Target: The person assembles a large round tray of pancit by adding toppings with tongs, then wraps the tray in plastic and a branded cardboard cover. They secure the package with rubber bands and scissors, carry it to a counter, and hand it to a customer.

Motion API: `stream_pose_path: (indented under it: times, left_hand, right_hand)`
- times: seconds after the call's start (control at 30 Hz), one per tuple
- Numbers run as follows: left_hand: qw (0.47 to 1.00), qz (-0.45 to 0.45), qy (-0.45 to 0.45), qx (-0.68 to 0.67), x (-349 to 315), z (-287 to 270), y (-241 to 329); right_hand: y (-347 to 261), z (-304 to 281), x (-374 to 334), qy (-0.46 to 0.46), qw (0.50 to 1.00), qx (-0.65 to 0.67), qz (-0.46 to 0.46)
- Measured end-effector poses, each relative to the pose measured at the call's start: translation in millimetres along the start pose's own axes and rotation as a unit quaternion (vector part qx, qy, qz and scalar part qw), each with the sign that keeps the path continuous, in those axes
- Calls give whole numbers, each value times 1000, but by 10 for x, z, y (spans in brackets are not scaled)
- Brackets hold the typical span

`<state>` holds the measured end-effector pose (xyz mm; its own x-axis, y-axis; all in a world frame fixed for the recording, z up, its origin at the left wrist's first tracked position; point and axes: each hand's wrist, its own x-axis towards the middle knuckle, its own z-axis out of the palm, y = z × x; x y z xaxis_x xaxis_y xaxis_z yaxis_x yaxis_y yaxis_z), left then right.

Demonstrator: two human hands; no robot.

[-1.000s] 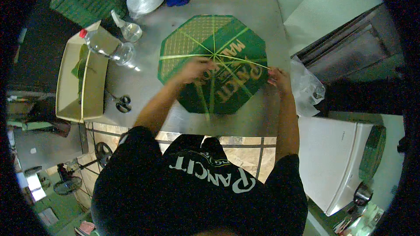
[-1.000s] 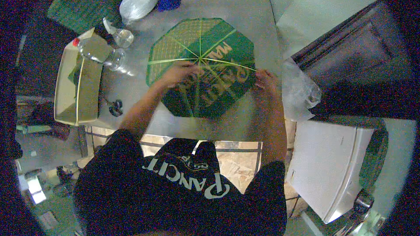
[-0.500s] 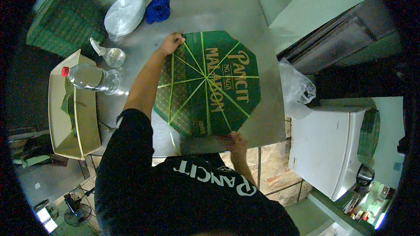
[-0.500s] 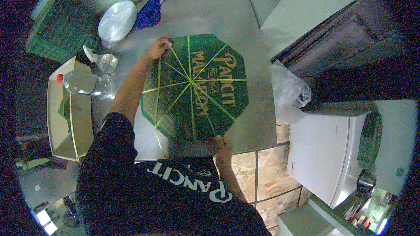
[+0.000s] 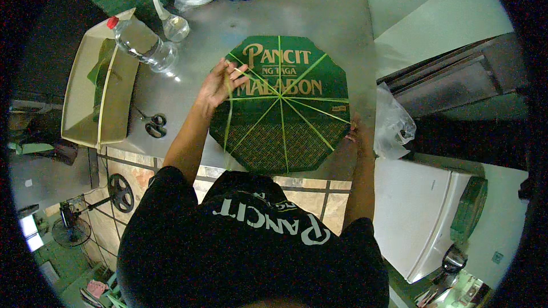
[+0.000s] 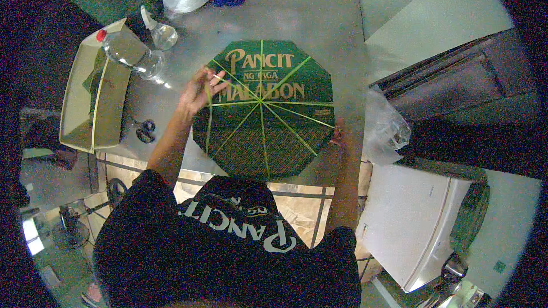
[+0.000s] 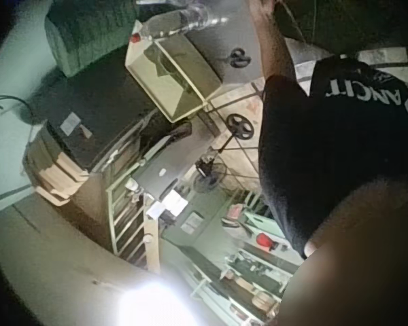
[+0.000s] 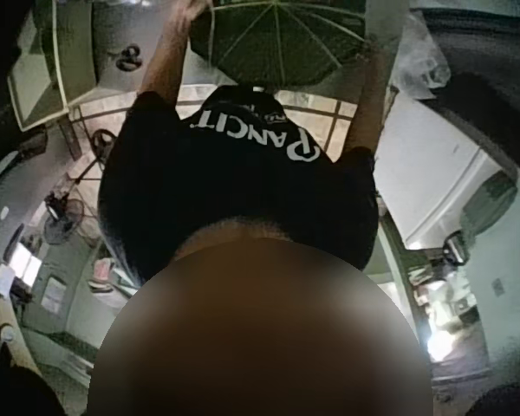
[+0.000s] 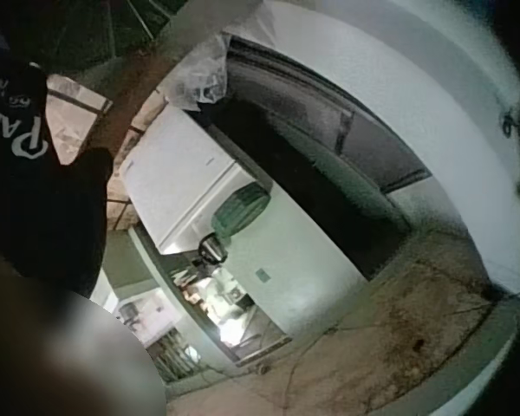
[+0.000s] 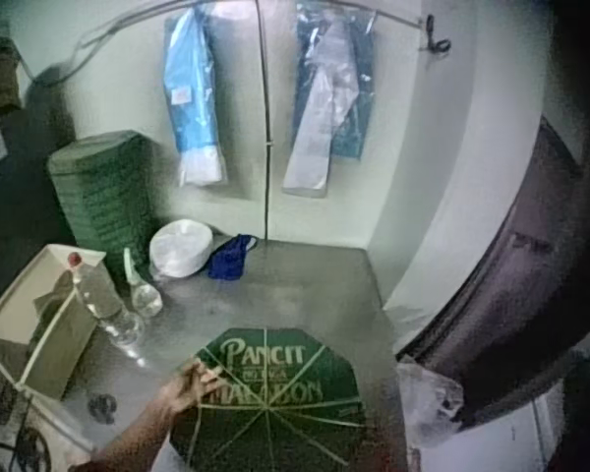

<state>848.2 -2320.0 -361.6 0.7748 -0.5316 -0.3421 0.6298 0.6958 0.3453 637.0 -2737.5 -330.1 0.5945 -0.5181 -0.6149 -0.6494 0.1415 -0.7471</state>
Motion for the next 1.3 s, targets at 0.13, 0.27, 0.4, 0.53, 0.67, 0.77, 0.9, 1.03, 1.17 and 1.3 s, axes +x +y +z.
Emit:
stream_pose_path:
  times: [0.13,0.27,0.4,0.53,0.67,0.77,0.9,1.03,1.17,1.3]
  left_hand:
    - [919,-38,-109,378,353,27,-117]
    - [584,160,-282,744,464,237,-404]
    - [430,74,-266,859,273,564,-477]
    - [387,7,-296,873,252,497,-497]
    - [331,101,-306,887,156,383,-491]
    - [261,60,-285,920,200,357,-559]
    - [383,103,-277,875,201,111,-569]
    - [353,105,-251,895,107,110,-573]
    - [309,123,-288,898,59,271,-522]
    - [311,107,-327,886,50,395,-540]
  right_hand:
    - [232,-287,438,38,994,17,102]
    - [171,-220,317,-26,989,128,73]
    - [23,-59,296,41,982,151,106]
    - [-36,-57,741,139,861,-374,-315]
    - [-894,484,935,217,620,-559,-506]
    - [-1043,544,1030,155,641,-608,-442]
    - [-839,349,1254,171,676,-610,-377]
    - [-861,398,1112,151,695,-572,-409]
    - [-781,318,999,177,737,-503,-417]
    - [-790,230,729,309,793,-195,-488]
